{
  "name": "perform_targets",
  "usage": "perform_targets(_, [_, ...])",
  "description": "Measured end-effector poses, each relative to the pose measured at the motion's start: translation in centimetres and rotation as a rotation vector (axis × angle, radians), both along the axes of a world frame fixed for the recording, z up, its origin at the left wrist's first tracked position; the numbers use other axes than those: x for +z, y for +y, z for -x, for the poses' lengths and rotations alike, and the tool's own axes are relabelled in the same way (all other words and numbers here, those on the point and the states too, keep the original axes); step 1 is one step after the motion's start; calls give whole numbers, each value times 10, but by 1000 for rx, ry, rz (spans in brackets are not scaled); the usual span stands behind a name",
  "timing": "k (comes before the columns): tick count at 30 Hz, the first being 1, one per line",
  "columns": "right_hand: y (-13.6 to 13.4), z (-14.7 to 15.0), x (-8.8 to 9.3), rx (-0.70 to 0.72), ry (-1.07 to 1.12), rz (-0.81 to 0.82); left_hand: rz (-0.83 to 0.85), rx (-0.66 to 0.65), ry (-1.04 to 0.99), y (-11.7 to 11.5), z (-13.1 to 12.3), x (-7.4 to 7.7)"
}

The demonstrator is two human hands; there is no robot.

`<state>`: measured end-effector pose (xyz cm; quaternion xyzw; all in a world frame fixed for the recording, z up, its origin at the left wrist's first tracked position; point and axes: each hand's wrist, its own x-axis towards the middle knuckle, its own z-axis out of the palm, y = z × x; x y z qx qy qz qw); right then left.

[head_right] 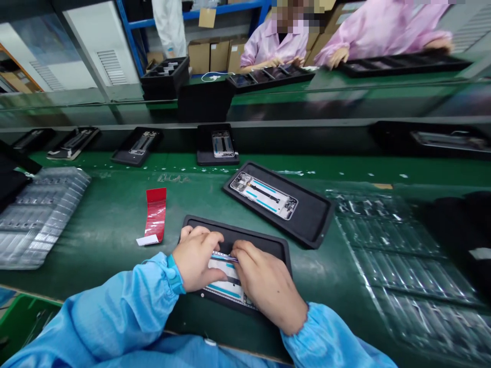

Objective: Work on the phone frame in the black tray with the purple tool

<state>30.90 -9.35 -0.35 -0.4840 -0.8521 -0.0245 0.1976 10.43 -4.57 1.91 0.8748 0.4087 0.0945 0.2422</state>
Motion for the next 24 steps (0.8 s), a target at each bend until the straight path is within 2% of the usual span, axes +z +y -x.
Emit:
perform_targets(10, [-2, -2, -1, 23, 11, 5, 3, -7, -1, 1, 0, -1])
perform_targets(20, [0, -4, 6, 12, -62, 78, 0, -10, 12, 1, 1, 2])
perform_targets(24, [-8, -9, 3, 44, -70, 17, 11, -12, 16, 2, 1, 3])
